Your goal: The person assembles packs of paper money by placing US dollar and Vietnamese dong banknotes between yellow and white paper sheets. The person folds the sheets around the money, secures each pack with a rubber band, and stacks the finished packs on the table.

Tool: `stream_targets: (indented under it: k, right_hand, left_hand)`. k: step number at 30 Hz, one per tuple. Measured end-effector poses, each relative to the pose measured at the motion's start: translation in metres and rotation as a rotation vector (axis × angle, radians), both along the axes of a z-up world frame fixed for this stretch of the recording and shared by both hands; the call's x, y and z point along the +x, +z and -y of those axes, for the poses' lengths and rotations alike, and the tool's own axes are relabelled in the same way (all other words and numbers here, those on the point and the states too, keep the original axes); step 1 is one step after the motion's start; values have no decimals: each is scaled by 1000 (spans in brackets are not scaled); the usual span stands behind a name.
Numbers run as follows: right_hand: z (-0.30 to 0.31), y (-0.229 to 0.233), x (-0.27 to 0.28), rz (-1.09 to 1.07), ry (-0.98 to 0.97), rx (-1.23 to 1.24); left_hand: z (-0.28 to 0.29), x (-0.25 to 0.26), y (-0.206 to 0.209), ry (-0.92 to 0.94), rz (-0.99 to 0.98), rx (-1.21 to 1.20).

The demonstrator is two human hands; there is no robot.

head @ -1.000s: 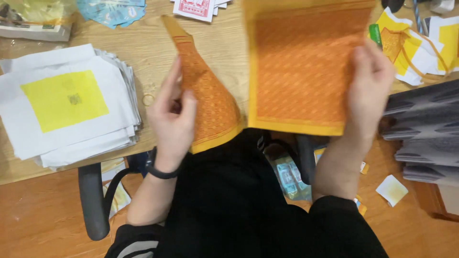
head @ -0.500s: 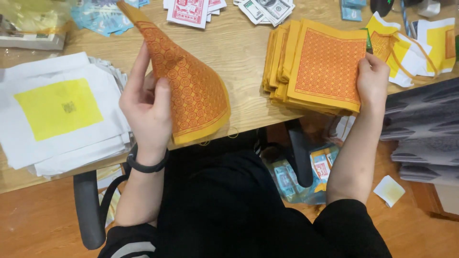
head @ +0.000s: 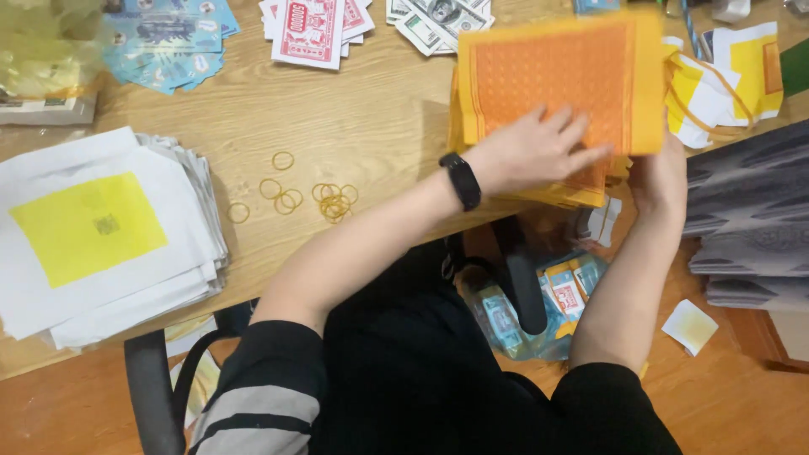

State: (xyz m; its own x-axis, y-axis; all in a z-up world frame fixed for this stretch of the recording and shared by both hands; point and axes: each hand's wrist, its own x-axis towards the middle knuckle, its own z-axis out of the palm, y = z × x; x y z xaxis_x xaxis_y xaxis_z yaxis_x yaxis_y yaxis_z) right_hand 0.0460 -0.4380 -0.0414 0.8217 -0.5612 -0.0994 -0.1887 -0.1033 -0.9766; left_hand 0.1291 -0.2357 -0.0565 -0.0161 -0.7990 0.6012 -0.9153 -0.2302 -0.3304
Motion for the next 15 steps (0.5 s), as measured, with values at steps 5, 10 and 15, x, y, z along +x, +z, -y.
stream_targets:
  k: [5,10,15]
  right_hand:
    - [17,-16,1,-15,81,-79]
    - [11,-21,0,1,89,-131]
    - [27,-32,0,45,125,-392]
  left_hand:
    - [24,-21,-33,-77,-14,-89]
    - [19,-20,-36,1,-197,-66]
    - [0,-31,-34,90,-357,79]
